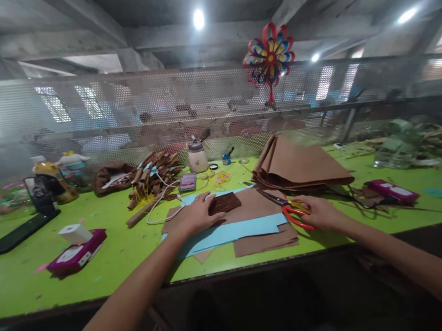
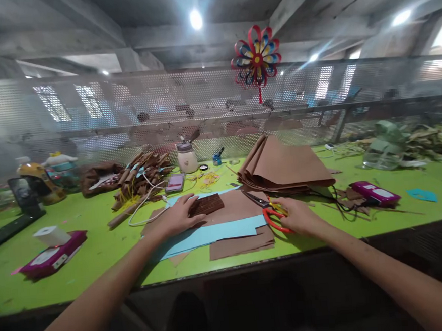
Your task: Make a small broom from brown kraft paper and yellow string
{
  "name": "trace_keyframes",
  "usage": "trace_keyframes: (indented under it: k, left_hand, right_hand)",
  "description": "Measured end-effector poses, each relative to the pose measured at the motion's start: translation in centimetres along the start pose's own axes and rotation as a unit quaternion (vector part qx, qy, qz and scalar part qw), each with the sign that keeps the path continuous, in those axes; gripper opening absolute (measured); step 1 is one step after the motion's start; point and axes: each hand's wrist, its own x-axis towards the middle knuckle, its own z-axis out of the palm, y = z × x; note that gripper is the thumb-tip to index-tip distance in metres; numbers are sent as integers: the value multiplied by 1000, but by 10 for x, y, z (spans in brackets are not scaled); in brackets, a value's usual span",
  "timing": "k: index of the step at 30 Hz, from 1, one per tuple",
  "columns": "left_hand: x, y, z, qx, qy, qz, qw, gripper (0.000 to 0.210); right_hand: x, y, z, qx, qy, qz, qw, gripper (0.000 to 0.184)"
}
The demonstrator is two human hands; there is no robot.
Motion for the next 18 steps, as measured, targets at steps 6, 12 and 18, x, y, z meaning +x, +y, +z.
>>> trace_keyframes:
  k: [6, 12, 18]
  left_hand:
    - [16, 19, -3, 8, -38, 19, 999, 48]
    - [20, 17, -4, -1, -44, -2, 999, 33]
    - [20, 21, -13, -68, -65, -59, 994, 29]
  right_hand:
    - [14, 26, 6, -20, 6, -85, 996, 55]
    - [25, 28, 16, -7, 5, -153, 988, 54]
    - [33, -7, -7, -137, -32, -202, 969, 29]
